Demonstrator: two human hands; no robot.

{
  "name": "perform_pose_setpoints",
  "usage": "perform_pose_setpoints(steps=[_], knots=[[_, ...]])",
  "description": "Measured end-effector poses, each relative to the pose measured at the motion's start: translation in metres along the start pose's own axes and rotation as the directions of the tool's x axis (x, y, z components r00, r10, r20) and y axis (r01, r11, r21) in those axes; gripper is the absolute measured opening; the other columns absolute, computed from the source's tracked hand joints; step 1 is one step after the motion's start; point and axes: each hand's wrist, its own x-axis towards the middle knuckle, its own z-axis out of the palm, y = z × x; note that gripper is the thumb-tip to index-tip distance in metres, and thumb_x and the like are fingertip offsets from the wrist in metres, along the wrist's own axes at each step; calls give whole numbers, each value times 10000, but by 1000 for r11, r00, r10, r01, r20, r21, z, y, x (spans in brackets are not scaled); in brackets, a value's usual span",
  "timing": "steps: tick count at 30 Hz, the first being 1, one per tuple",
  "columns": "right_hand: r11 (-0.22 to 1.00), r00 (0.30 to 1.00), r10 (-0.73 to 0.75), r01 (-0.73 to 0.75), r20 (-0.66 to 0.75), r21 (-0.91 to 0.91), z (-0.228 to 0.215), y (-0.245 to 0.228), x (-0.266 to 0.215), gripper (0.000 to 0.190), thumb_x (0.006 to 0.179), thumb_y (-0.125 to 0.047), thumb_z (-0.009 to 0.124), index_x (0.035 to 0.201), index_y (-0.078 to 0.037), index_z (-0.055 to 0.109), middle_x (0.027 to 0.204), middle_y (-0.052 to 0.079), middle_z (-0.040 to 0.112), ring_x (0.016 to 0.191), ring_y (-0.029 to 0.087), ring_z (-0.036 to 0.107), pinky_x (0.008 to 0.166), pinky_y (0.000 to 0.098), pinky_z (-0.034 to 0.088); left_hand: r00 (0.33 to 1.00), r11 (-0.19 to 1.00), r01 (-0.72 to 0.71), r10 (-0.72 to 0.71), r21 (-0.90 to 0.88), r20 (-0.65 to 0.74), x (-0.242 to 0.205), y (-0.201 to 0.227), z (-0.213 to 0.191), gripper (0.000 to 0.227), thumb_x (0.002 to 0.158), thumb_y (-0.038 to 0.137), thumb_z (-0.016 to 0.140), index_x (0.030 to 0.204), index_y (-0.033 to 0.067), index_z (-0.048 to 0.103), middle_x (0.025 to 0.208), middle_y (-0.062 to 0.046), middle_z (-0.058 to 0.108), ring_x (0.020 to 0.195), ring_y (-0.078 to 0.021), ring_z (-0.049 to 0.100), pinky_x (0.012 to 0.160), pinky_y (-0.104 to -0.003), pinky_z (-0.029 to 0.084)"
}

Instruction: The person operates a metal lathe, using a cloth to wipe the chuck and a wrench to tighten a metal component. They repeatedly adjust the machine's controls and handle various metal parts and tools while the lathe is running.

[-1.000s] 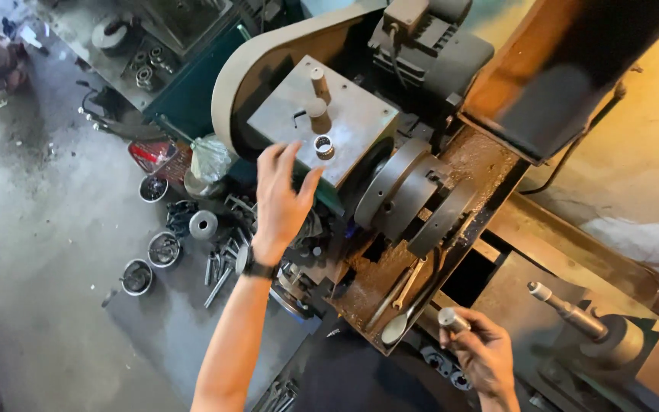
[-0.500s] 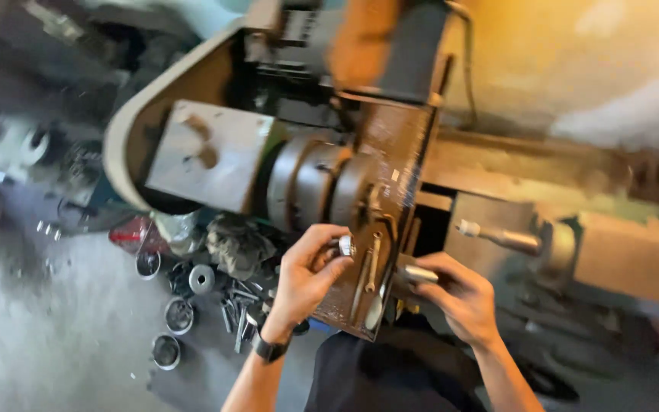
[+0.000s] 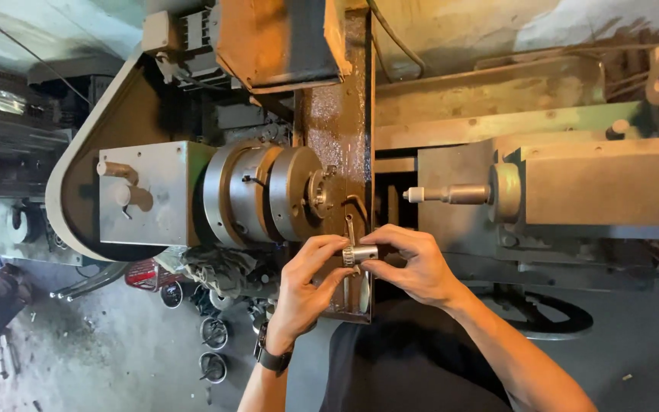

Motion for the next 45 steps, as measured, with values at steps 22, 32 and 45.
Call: perform_pose_setpoints(steps=[22, 32, 45], knots=[[997, 972, 79, -79, -222, 6, 40, 66, 77, 300, 876, -71, 791, 1147, 19, 700, 1004, 66, 731, 856, 114, 697, 732, 249, 562, 916, 864, 25, 181, 503, -357, 62, -85, -102, 286, 1009, -30, 595, 1292, -49, 631, 1426, -198, 620, 1303, -374, 634, 1109, -418, 504], [965, 995, -97, 86, -32, -250, 29, 62, 92, 363, 869, -79, 790, 1179, 43, 647, 946, 145, 637, 771, 293, 650, 660, 365, 530, 904, 890, 48, 154, 453, -399, 59, -88, -103, 275, 990, -32, 622, 1263, -39, 652, 1406, -184, 639, 1281, -347, 654, 1115, -401, 508], [979, 1000, -19, 17, -5, -205, 42, 57, 91, 358, 891, -43, 753, 1218, 36, 632, 983, 139, 617, 783, 293, 664, 663, 365, 542, 897, 899, 98, 107, 427, -430, 63, -84, -100, 266, 967, -39, 633, 1232, -39, 654, 1404, -176, 637, 1275, -333, 650, 1105, -387, 500]])
